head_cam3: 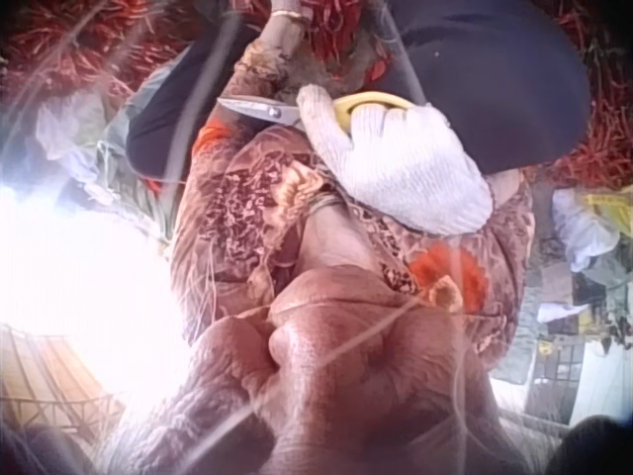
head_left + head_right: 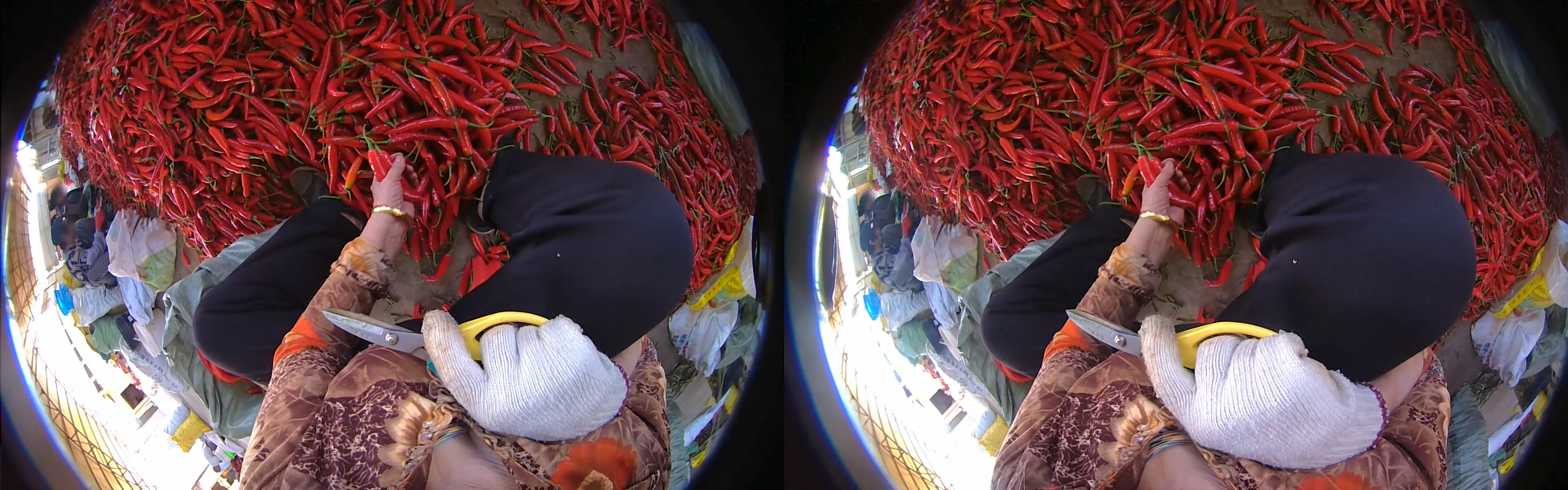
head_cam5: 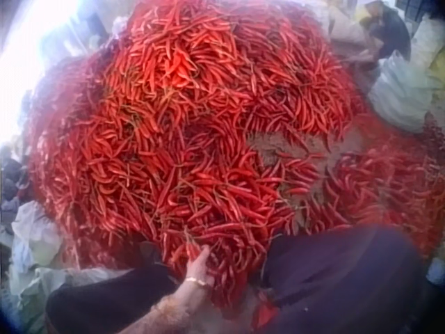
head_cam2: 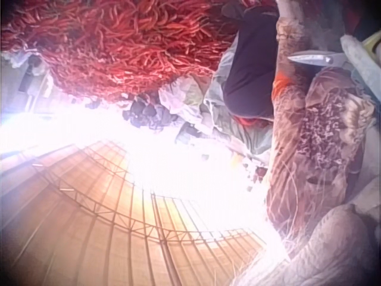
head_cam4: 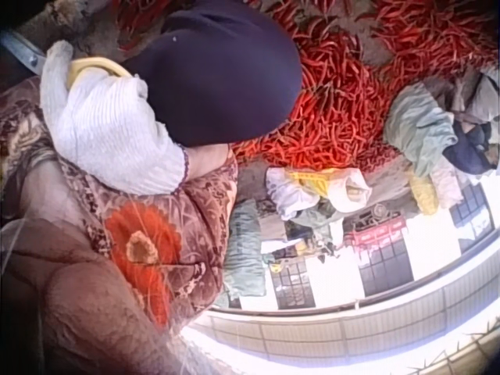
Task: The person sits on the ground and uses shears to trim the stems off red chili peppers. They gather peppers from a large pile, cut the stems, and place the trimmed peppers into a sack beside them.
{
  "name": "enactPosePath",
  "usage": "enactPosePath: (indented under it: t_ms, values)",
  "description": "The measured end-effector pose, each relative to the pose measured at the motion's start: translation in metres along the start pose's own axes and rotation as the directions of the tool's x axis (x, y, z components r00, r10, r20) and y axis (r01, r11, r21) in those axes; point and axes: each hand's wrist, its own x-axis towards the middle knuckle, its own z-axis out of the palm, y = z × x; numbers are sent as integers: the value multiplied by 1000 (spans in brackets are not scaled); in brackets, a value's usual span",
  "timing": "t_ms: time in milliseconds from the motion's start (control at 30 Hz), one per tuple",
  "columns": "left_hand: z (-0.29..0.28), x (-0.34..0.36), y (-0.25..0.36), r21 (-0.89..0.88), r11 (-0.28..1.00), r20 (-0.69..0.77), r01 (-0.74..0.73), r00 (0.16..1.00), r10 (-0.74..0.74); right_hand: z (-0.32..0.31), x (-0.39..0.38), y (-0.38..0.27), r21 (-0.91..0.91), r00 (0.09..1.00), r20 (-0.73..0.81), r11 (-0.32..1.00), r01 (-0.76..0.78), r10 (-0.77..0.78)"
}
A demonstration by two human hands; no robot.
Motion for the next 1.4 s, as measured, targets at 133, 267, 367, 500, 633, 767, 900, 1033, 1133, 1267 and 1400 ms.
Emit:
enactPosePath:
  t_ms: [133,267,367,500,633,767,900,1033,1133,1267,1400]
  values:
    - [25,23,-7,-61,997,-156,52,986,-61,0,3,0,2,1000,22,1000,-4,3]
    - [52,51,-12,-31,999,-242,-38,970,29,0,3,0,10,999,45,1000,-11,10]
    - [61,68,-7,38,997,-305,73,951,-58,-2,1,0,8,998,60,1000,-14,14]
    - [51,54,-5,-26,1000,-196,-4,981,-2,-7,-1,2,8,996,88,1000,-25,24]
    - [23,15,3,44,996,-22,-82,996,84,-6,-1,5,9,996,76,999,-43,43]
    - [17,7,14,472,736,292,-485,874,388,-1,-1,6,13,999,19,999,-46,46]
    - [42,29,25,682,-84,664,-727,567,487,-1,-4,7,12,999,-37,999,-35,35]
    - [66,46,24,482,-539,876,-691,374,304,-1,-5,8,9,999,-38,999,-33,33]
    - [70,52,16,427,-660,894,-618,398,206,1,-5,8,10,999,-16,999,-43,43]
    - [61,59,12,457,-584,888,-671,381,257,1,-5,6,9,999,4,998,-55,54]
    - [27,40,16,550,-535,824,-642,519,225,1,-6,5,13,998,15,998,-63,62]
